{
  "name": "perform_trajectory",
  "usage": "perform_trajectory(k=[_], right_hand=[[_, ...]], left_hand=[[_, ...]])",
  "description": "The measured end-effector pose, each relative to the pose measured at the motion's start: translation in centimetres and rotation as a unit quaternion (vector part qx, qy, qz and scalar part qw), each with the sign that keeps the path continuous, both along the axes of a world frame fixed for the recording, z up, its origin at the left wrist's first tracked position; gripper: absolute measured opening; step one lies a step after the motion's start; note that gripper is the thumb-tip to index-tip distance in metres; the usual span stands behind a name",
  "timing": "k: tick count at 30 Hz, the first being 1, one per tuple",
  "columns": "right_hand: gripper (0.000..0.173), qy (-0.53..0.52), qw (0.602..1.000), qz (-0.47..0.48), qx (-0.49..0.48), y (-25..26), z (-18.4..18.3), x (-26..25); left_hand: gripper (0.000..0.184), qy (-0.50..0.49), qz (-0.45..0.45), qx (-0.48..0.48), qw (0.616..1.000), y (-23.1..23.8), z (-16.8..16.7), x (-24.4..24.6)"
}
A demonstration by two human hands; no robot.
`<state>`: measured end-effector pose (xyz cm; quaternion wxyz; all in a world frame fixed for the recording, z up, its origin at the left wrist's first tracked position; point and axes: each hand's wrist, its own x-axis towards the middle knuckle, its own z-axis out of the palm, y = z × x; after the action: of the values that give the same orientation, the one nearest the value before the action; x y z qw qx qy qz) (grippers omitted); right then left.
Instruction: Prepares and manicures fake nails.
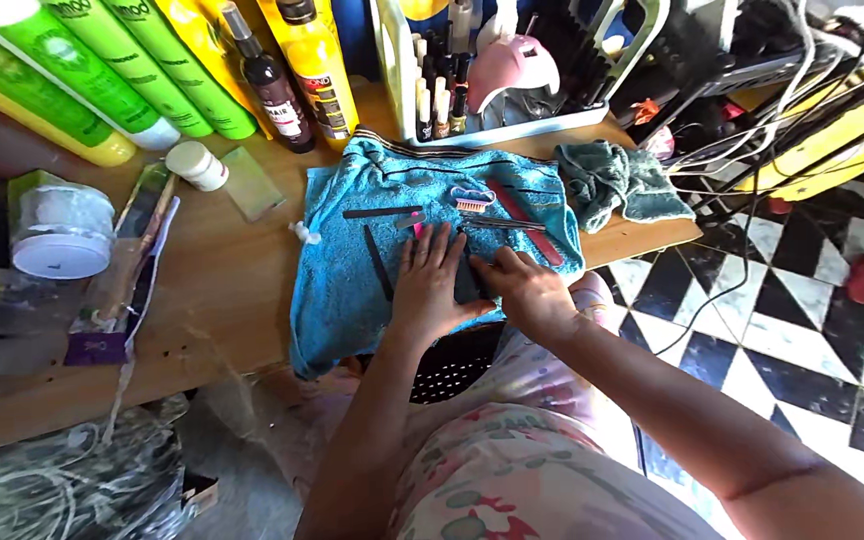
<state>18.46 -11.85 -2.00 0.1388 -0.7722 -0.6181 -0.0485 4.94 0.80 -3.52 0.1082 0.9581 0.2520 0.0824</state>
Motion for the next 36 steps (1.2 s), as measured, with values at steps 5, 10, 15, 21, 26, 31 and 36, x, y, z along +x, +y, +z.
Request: perform_trajectory(k=[5, 10, 15, 21, 26, 31, 36], right_hand=[[0.056, 0.004, 1.000, 0.009, 0.010, -1.4, 0.2, -0.2], [0.056, -0.017, 1.000, 0.003, 0.011, -1.8, -0.6, -1.1], [0.060, -0.008, 1.000, -0.011, 0.005, 0.1, 0.2, -0.3], [0.049, 0.000, 0.999, 0.015, 0.029, -2.3, -0.2, -1.4], [0.055, -0.011, 1.000, 0.001, 0.020, -0.9, -0.4, -1.4], [0.056, 0.038, 0.999, -0.009, -0.021, 0.8, 1.1, -0.3], [0.053, 0.174, 0.984, 0.025, 0.011, -0.4, 1.8, 1.9]], left_hand=[[0.115, 0.011, -0.002, 0.000, 1.000, 0.0, 0.1, 0.0], [0.114, -0.008, -0.007, 0.013, 1.000, 0.1, -0.2, -0.1], [0.116, 0.008, -0.004, 0.002, 1.000, 0.0, 0.2, -0.1], [0.114, -0.009, -0.006, 0.003, 1.000, 0.0, 0.2, -0.2], [0.115, -0.013, -0.008, 0.008, 1.000, 0.0, 0.0, -0.1], [0.115, -0.001, -0.003, 0.002, 1.000, -0.1, 0.3, -0.1], [0.114, -0.003, -0.004, -0.003, 1.000, 0.0, 0.5, 0.0]])
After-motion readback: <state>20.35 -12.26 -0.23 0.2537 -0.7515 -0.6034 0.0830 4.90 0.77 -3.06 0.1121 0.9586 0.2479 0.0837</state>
